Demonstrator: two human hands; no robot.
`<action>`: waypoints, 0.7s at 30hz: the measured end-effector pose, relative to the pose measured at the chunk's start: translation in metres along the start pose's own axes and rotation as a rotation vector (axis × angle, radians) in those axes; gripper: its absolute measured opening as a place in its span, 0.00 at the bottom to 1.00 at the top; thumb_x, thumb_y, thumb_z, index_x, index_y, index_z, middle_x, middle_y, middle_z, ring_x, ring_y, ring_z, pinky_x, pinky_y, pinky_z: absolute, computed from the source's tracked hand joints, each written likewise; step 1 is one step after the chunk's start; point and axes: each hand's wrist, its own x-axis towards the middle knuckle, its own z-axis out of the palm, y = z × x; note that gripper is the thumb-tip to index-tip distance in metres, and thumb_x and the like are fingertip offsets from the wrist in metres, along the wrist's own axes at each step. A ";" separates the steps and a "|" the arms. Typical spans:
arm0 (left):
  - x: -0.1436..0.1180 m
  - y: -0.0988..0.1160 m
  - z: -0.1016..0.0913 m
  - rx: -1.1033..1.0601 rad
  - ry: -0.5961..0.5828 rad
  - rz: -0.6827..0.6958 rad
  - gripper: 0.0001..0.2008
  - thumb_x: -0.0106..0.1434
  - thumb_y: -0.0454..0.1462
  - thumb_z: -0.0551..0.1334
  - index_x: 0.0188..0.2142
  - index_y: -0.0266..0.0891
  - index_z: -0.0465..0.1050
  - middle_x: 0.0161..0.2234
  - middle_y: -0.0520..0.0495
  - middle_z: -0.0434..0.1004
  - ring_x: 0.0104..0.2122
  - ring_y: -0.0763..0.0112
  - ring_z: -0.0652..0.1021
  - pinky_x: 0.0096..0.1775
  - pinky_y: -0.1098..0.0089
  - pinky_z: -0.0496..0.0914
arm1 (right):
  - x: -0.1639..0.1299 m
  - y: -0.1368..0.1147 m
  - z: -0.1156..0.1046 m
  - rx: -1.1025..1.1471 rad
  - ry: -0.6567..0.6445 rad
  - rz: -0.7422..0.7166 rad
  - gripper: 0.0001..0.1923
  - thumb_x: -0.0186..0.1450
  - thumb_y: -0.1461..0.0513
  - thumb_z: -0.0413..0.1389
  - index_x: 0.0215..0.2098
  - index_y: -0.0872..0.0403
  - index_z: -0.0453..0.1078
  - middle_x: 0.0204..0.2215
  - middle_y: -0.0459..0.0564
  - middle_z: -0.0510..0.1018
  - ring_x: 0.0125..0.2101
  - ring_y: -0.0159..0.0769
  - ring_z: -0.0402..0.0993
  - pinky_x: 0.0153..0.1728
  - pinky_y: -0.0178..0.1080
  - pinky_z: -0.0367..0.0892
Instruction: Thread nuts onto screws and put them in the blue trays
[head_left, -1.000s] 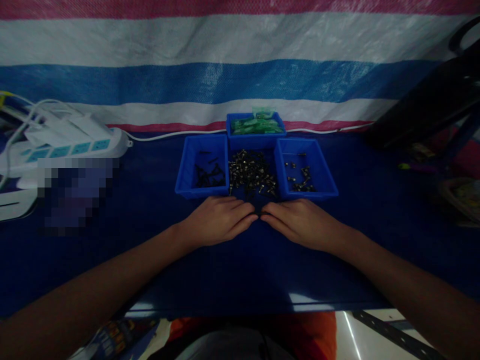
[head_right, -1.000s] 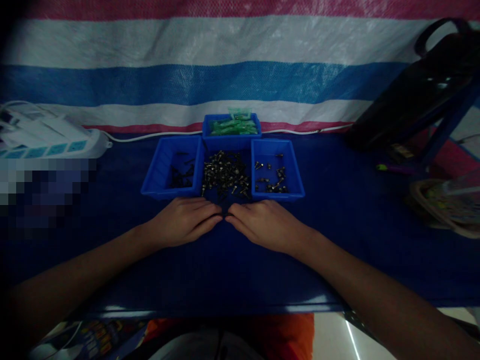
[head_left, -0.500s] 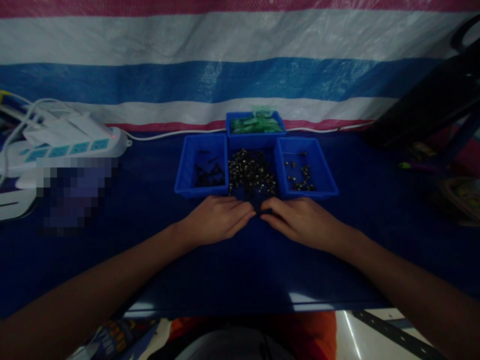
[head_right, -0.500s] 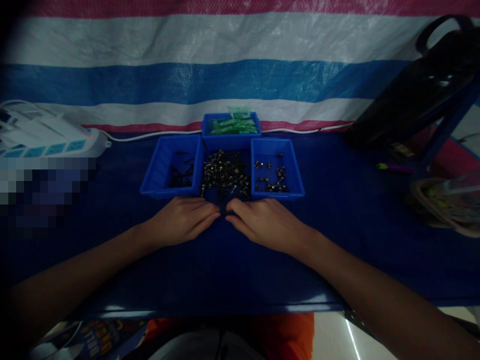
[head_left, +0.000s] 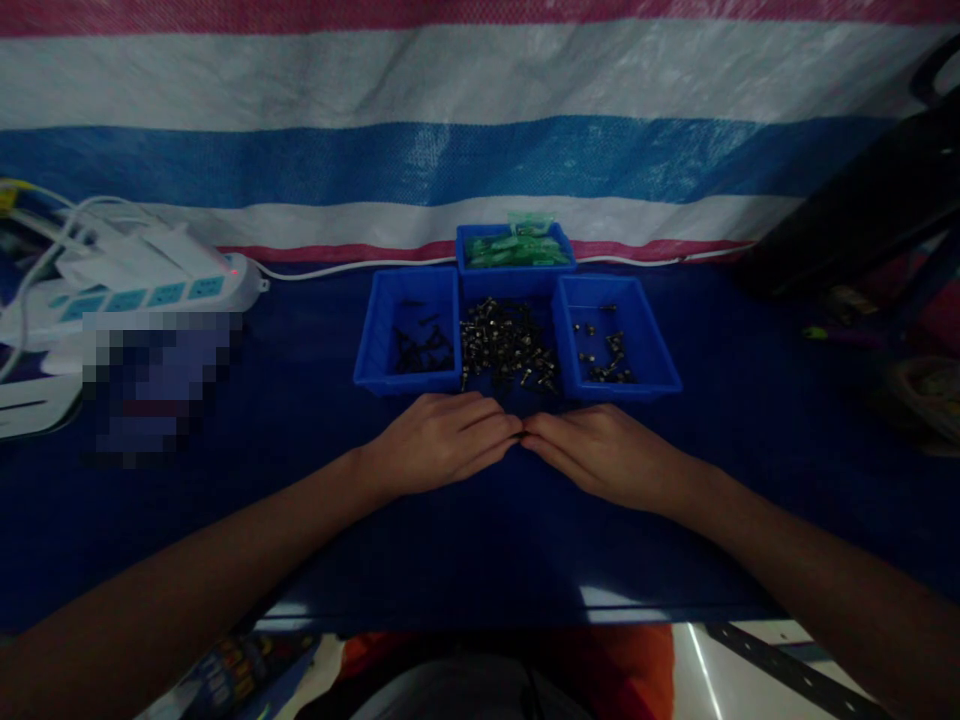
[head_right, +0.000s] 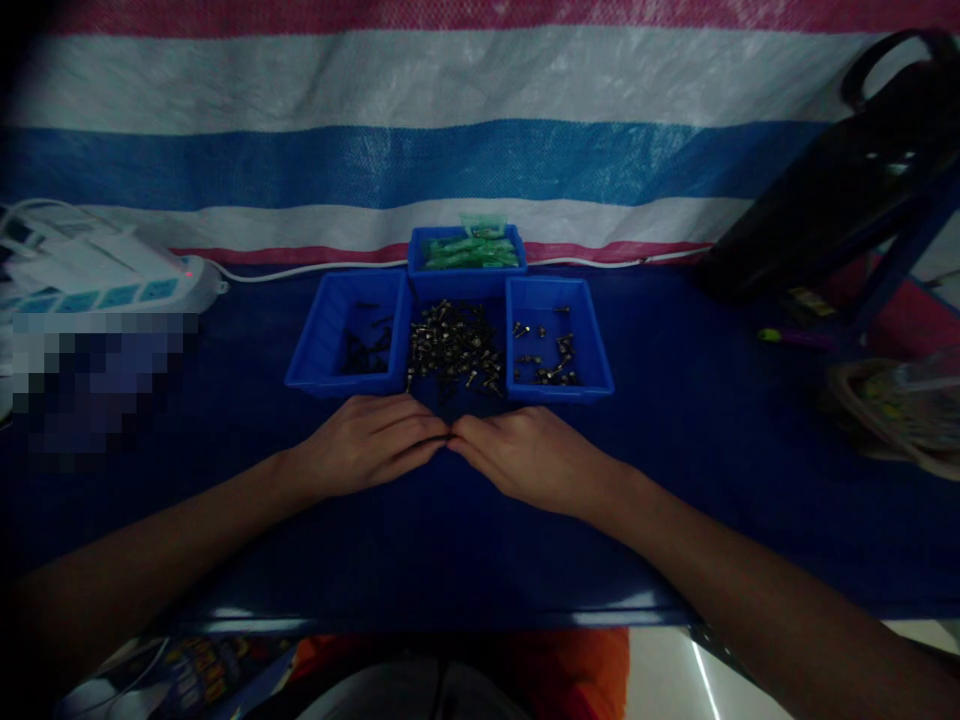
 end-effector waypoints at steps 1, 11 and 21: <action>0.000 0.000 0.000 0.006 0.010 0.010 0.08 0.65 0.37 0.51 0.39 0.37 0.65 0.33 0.50 0.72 0.32 0.76 0.72 0.33 0.75 0.67 | 0.000 0.000 0.000 0.010 -0.001 -0.003 0.16 0.69 0.58 0.38 0.33 0.55 0.63 0.21 0.44 0.70 0.22 0.27 0.66 0.25 0.32 0.56; -0.001 -0.002 -0.003 -0.015 0.046 0.080 0.07 0.64 0.35 0.53 0.41 0.38 0.66 0.36 0.49 0.73 0.34 0.75 0.72 0.34 0.74 0.69 | 0.000 0.003 -0.002 0.108 -0.022 0.006 0.15 0.68 0.57 0.39 0.37 0.55 0.65 0.26 0.46 0.72 0.26 0.28 0.69 0.28 0.32 0.60; -0.003 0.001 0.001 -0.181 0.046 0.108 0.03 0.61 0.33 0.54 0.31 0.36 0.65 0.34 0.49 0.72 0.34 0.76 0.72 0.33 0.75 0.68 | 0.001 0.004 -0.003 0.093 -0.023 0.020 0.13 0.67 0.58 0.43 0.35 0.55 0.65 0.25 0.45 0.73 0.26 0.28 0.70 0.28 0.32 0.59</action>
